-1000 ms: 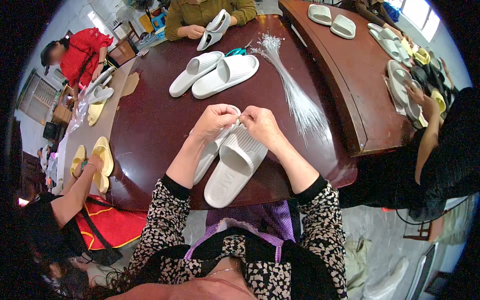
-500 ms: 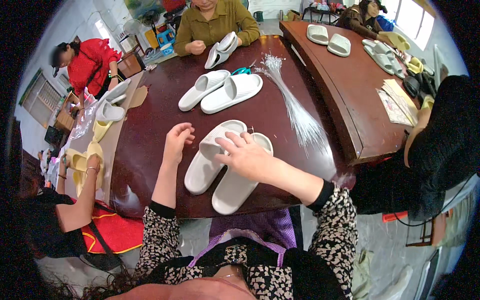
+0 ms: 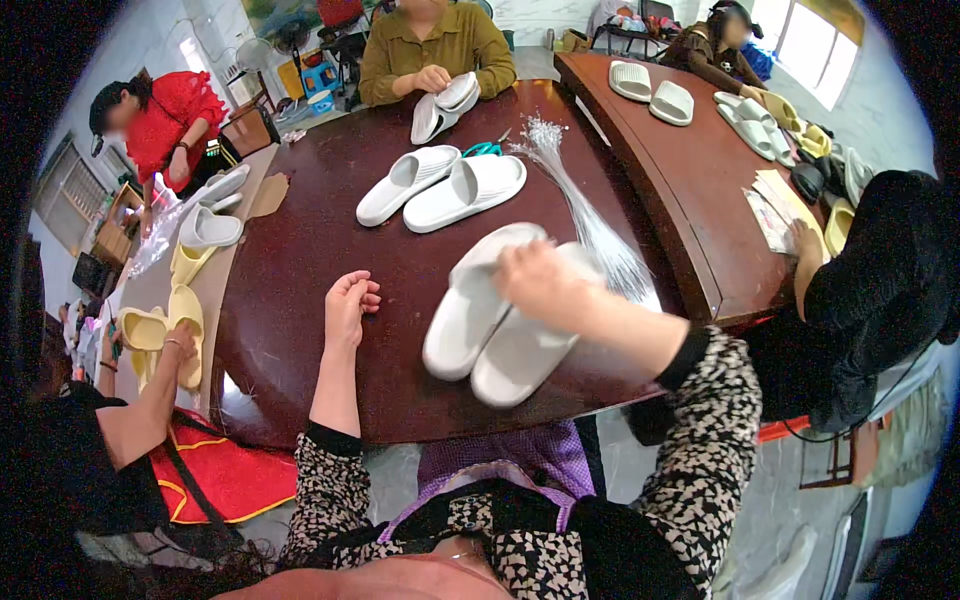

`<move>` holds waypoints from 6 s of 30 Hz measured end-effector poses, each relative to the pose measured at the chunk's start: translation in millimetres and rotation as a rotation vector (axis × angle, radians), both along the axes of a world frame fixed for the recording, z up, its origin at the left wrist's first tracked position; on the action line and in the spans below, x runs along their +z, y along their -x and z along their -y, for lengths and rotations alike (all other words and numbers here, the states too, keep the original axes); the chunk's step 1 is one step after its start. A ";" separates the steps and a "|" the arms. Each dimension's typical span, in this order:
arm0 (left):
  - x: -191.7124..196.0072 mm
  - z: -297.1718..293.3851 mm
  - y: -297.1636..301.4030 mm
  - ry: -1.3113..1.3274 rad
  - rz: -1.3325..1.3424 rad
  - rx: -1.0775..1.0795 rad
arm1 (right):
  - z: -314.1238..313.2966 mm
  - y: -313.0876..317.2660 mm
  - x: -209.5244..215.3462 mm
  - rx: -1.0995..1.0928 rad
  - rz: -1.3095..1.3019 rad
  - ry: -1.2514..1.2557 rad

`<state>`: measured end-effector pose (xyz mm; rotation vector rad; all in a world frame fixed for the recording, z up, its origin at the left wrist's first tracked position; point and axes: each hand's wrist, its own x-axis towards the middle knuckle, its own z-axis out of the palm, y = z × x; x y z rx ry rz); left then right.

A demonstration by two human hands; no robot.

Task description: The person fastens pairs of slippers together by threading plastic fastener ties through each pair by hand on a table.

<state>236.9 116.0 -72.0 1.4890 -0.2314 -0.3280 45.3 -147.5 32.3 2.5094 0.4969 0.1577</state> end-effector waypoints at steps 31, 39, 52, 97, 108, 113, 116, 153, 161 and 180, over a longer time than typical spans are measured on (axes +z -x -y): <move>30.9 13.0 37.5 0.004 -0.027 -0.057 | 216.7 -34.3 -81.6 -0.990 0.408 -1.010; 35.3 11.3 37.8 -0.023 -0.021 -0.060 | 220.5 -37.5 -74.2 -1.142 0.215 -1.099; 58.5 18.8 43.5 -0.194 0.076 -0.277 | 237.3 -40.5 -86.6 -0.960 0.273 -0.858; 127.4 264.6 109.2 0.009 1.117 -0.497 | 131.7 17.5 -4.0 -0.251 0.380 -2.225; 99.0 309.2 110.1 -0.084 0.677 -0.572 | 153.8 27.8 -5.7 -0.155 0.304 -2.605; 89.7 299.7 104.5 -0.203 0.812 -0.498 | 168.4 23.3 -23.5 -0.160 0.311 -2.633; 78.4 289.1 92.2 -0.022 0.522 -0.536 | 153.9 15.5 -27.0 -0.322 0.498 -1.698; 163.8 -22.7 44.5 0.198 0.252 0.290 | 149.7 2.6 -78.9 -0.492 0.347 -0.855; 108.2 -30.0 30.7 -0.384 0.190 0.169 | 146.7 -0.6 -71.4 -0.540 0.250 -0.801; 93.8 78.0 116.4 -0.088 -0.083 -0.359 | 139.2 6.0 -58.6 -0.511 0.283 -0.841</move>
